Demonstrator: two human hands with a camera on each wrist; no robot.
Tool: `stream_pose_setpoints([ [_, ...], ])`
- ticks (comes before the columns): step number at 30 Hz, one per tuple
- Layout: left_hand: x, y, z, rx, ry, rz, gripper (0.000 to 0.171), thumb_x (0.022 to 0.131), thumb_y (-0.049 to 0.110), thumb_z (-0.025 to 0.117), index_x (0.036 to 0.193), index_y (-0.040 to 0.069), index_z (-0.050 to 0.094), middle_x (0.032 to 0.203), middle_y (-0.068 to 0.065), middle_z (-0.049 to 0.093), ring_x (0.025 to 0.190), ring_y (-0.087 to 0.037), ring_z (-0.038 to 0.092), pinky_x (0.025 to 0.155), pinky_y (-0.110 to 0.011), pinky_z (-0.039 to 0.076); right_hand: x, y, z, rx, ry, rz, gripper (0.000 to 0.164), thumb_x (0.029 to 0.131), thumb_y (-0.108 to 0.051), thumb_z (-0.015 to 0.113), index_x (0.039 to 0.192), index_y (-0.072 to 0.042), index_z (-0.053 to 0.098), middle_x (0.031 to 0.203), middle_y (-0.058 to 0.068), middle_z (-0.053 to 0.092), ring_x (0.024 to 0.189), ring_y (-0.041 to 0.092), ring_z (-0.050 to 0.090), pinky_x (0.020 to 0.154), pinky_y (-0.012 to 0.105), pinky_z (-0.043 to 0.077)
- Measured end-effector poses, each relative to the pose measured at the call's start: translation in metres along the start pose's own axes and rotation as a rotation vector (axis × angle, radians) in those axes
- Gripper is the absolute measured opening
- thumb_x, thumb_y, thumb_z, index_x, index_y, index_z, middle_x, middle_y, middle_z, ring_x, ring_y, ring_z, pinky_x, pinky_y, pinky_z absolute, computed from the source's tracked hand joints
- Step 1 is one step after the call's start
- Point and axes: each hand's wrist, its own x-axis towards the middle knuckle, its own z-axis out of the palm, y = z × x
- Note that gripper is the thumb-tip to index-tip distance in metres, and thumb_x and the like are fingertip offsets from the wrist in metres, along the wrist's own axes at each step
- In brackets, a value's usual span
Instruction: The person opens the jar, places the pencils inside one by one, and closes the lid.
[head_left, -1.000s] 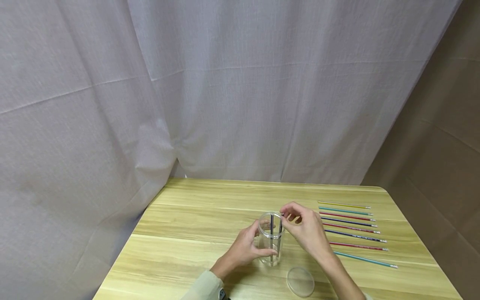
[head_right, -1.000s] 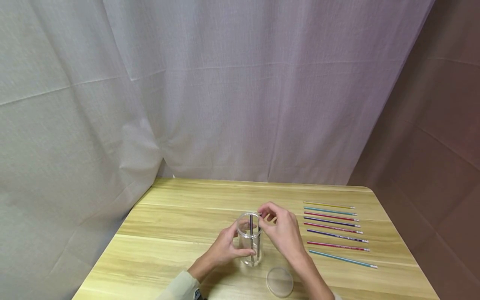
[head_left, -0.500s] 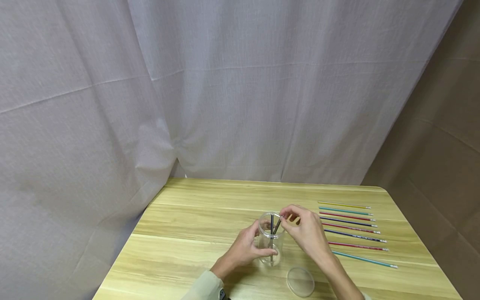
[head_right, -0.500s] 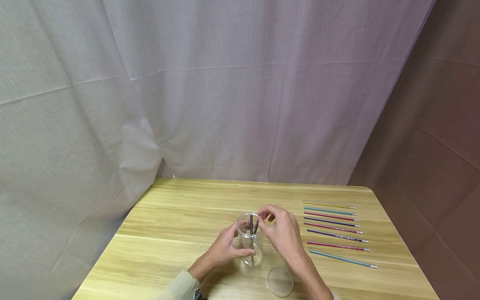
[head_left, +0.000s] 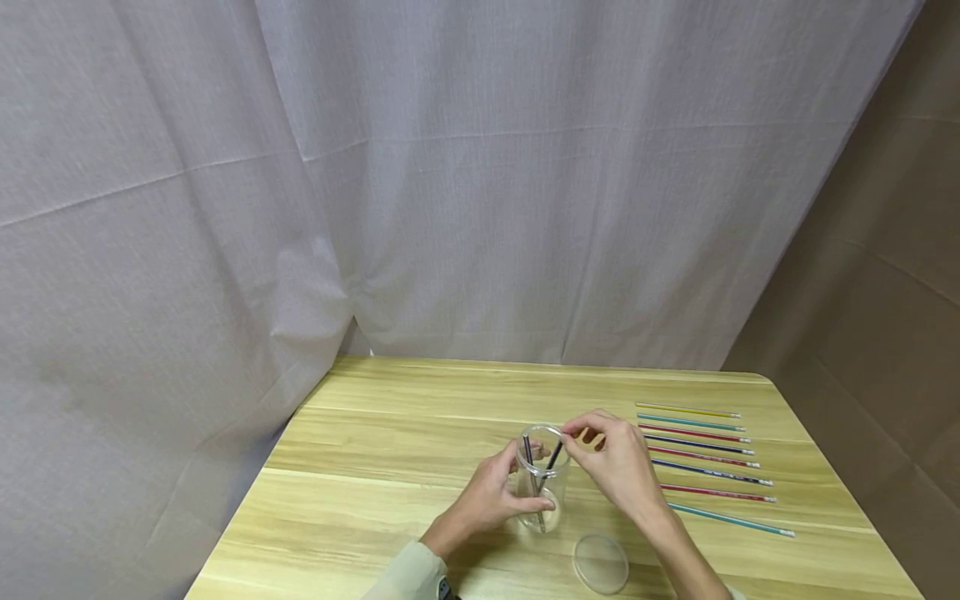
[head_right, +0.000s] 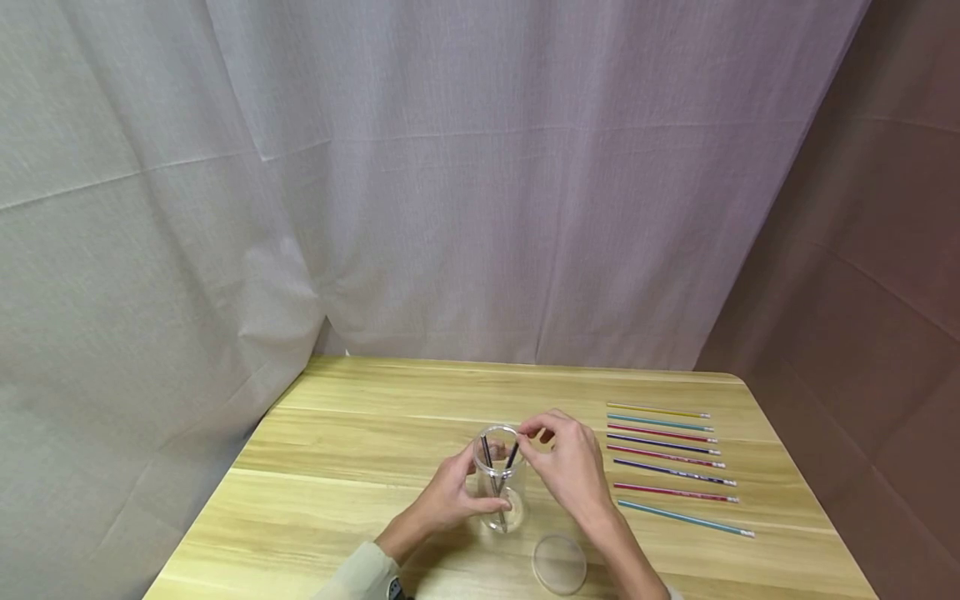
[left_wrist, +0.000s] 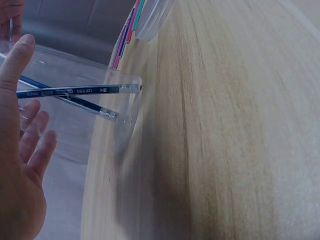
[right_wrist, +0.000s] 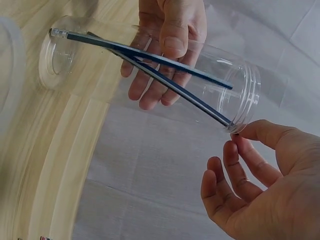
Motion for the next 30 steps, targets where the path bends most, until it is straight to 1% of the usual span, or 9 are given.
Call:
stream_pose_setpoints([
  [3, 0.0006, 0.0001, -0.0002, 0.000, -0.001, 0.004, 0.078, 0.086, 0.032, 0.092, 0.148, 0.016, 0.049, 0.145, -0.005, 0.065, 0.132, -0.018, 0.062, 0.111, -0.036, 0.053, 0.0006, -0.0004, -0.0012, -0.015, -0.004, 0.008, 0.016, 0.083, -0.003, 0.089, 0.092, -0.016, 0.083, 0.087, -0.008, 0.075, 0.074, 0.011, 0.064, 0.065, 0.027, 0.056],
  [7, 0.0008, 0.0002, -0.0003, -0.009, -0.002, -0.005, 0.077, 0.086, 0.032, 0.092, 0.148, 0.017, 0.049, 0.144, -0.009, 0.066, 0.131, -0.018, 0.062, 0.111, -0.037, 0.053, 0.0010, -0.0024, -0.0032, -0.060, -0.004, 0.005, 0.014, 0.083, -0.006, 0.090, 0.088, -0.018, 0.083, 0.090, -0.007, 0.076, 0.076, 0.013, 0.065, 0.067, 0.027, 0.053],
  [10, 0.0006, 0.0003, -0.0002, -0.011, -0.001, -0.012, 0.078, 0.085, 0.033, 0.092, 0.149, 0.019, 0.049, 0.144, -0.012, 0.066, 0.130, -0.018, 0.063, 0.110, -0.038, 0.053, 0.0009, -0.0038, -0.0038, -0.097, -0.003, -0.004, 0.012, 0.083, -0.007, 0.090, 0.085, -0.017, 0.083, 0.091, -0.005, 0.076, 0.079, 0.016, 0.067, 0.069, 0.030, 0.054],
  [14, 0.0001, 0.0006, 0.0002, -0.013, 0.001, -0.017, 0.079, 0.085, 0.032, 0.092, 0.149, 0.020, 0.049, 0.144, -0.011, 0.066, 0.130, -0.018, 0.063, 0.111, -0.038, 0.053, 0.0010, -0.0042, -0.0035, -0.125, -0.001, -0.015, 0.011, 0.083, -0.008, 0.090, 0.085, -0.016, 0.083, 0.093, -0.003, 0.077, 0.080, 0.019, 0.069, 0.069, 0.032, 0.055],
  [20, -0.0005, 0.0011, 0.0004, -0.011, 0.003, -0.014, 0.078, 0.084, 0.031, 0.093, 0.148, 0.021, 0.049, 0.144, -0.009, 0.066, 0.130, -0.017, 0.063, 0.111, -0.038, 0.053, 0.0020, -0.0041, -0.0040, -0.135, 0.001, -0.040, 0.012, 0.083, -0.008, 0.090, 0.085, -0.017, 0.083, 0.093, -0.002, 0.076, 0.078, 0.020, 0.069, 0.067, 0.031, 0.055],
  [24, 0.0001, 0.0008, 0.0002, -0.002, 0.004, -0.005, 0.078, 0.085, 0.032, 0.093, 0.149, 0.022, 0.049, 0.144, -0.010, 0.066, 0.129, -0.016, 0.063, 0.110, -0.039, 0.053, 0.0035, -0.0058, -0.0048, -0.142, -0.004, -0.038, 0.012, 0.083, -0.008, 0.091, 0.084, -0.016, 0.083, 0.094, -0.001, 0.076, 0.079, 0.024, 0.069, 0.067, 0.032, 0.055],
  [27, 0.0003, 0.0007, -0.0001, -0.008, 0.005, 0.002, 0.078, 0.085, 0.031, 0.093, 0.148, 0.019, 0.049, 0.144, -0.011, 0.066, 0.129, -0.016, 0.063, 0.111, -0.038, 0.053, 0.0037, -0.0077, -0.0058, -0.162, -0.011, -0.034, 0.011, 0.083, -0.009, 0.091, 0.083, -0.016, 0.083, 0.095, 0.000, 0.076, 0.081, 0.025, 0.070, 0.067, 0.036, 0.057],
  [30, -0.0001, 0.0004, -0.0002, -0.012, 0.009, 0.003, 0.078, 0.085, 0.030, 0.093, 0.147, 0.012, 0.051, 0.144, -0.009, 0.066, 0.129, -0.017, 0.063, 0.110, -0.037, 0.053, 0.0037, -0.0095, -0.0064, -0.188, -0.020, -0.034, 0.010, 0.083, -0.009, 0.091, 0.083, -0.016, 0.082, 0.096, 0.002, 0.076, 0.084, 0.026, 0.071, 0.070, 0.041, 0.059],
])
